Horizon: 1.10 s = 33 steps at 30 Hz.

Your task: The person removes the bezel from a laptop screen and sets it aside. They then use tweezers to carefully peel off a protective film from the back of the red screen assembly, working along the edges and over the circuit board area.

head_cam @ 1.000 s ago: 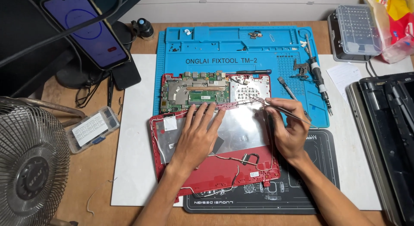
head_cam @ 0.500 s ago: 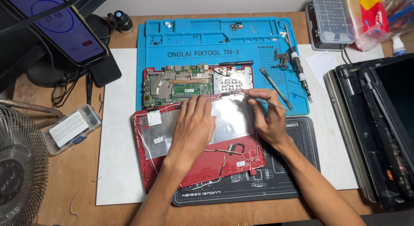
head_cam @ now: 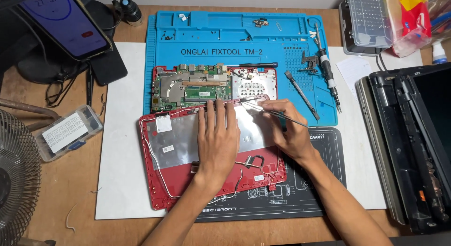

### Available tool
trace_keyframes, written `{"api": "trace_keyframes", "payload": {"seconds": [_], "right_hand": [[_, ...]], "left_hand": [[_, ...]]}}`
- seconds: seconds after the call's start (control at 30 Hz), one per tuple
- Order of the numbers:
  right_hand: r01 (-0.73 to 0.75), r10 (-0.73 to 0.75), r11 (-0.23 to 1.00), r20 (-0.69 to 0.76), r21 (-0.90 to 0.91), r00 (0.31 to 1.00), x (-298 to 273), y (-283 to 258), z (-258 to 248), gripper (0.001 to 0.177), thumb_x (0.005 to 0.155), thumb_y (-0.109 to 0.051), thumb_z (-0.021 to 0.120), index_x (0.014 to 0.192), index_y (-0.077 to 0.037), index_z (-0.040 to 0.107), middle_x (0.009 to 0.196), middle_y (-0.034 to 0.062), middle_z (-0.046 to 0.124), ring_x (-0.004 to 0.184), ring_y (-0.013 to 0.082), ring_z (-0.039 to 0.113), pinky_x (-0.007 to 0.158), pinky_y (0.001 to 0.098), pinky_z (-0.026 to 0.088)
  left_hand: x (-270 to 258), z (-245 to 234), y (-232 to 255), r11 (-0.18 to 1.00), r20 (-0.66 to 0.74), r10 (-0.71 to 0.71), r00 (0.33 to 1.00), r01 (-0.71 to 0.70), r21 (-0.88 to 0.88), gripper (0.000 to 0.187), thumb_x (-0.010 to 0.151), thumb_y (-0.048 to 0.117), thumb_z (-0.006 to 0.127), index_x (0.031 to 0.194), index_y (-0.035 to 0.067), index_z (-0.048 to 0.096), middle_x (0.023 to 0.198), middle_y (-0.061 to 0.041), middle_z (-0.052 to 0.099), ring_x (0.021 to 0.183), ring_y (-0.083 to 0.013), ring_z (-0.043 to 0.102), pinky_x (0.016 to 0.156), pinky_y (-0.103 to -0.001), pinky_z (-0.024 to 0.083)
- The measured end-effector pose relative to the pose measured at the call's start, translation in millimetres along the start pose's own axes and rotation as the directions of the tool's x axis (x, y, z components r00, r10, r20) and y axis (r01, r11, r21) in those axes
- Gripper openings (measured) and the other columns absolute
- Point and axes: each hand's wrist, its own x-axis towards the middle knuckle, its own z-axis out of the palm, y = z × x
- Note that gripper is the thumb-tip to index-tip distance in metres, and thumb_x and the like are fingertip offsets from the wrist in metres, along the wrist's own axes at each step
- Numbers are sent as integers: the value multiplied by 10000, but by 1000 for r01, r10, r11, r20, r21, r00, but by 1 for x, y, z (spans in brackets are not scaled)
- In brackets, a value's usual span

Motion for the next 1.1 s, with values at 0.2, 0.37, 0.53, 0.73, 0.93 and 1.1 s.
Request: {"api": "trace_keyframes", "payload": {"seconds": [0.2,0.37,0.53,0.73,0.93,1.1], "right_hand": [[21,-21,1000,9,-22,1000,2,-3,0,103,953,74,683,1038,14,685,962,148,771,920,360,764,825,433,606],[22,-22,999,13,-33,1000,-1,0,-1,97,961,60,675,1039,4,690,953,134,778,896,355,764,809,425,593],[24,-24,999,6,-45,1000,-7,6,-1,97,954,44,700,1031,-14,696,948,124,778,880,350,759,793,429,592],[55,-56,997,-9,-47,998,-5,3,2,89,960,42,692,1033,-9,692,938,120,772,861,351,754,785,419,589],[46,-46,998,-5,-53,999,-4,0,2,84,955,32,704,1029,-8,696,921,120,772,846,346,754,777,414,593],[33,-33,997,-9,-66,999,-5,1,1,80,953,15,720,1024,-10,692,937,123,776,868,357,755,780,423,590]], "left_hand": [[-2,-2,8,997,63,-55,997,58,-42,408,905,37,620,1286,-104,580,1269,-359,587,1287,-526,517,1081,-612,363],[-6,3,7,999,37,-41,998,42,-9,409,927,57,611,1308,-89,574,1294,-345,577,1306,-514,502,1091,-605,358],[-8,8,7,1000,32,-26,999,26,-3,480,874,42,653,1339,-50,575,1338,-345,552,1341,-534,458,1107,-639,326],[-10,12,4,1000,37,-9,999,9,-22,483,853,49,677,1324,-16,593,1335,-348,548,1336,-545,457,1100,-655,324],[-9,11,3,1000,48,-7,999,8,-10,476,859,62,677,1324,12,593,1328,-339,548,1329,-540,464,1098,-647,327],[-8,9,3,1000,52,-13,999,14,-13,456,867,68,672,1315,25,598,1316,-334,557,1324,-531,475,1095,-643,335]]}}
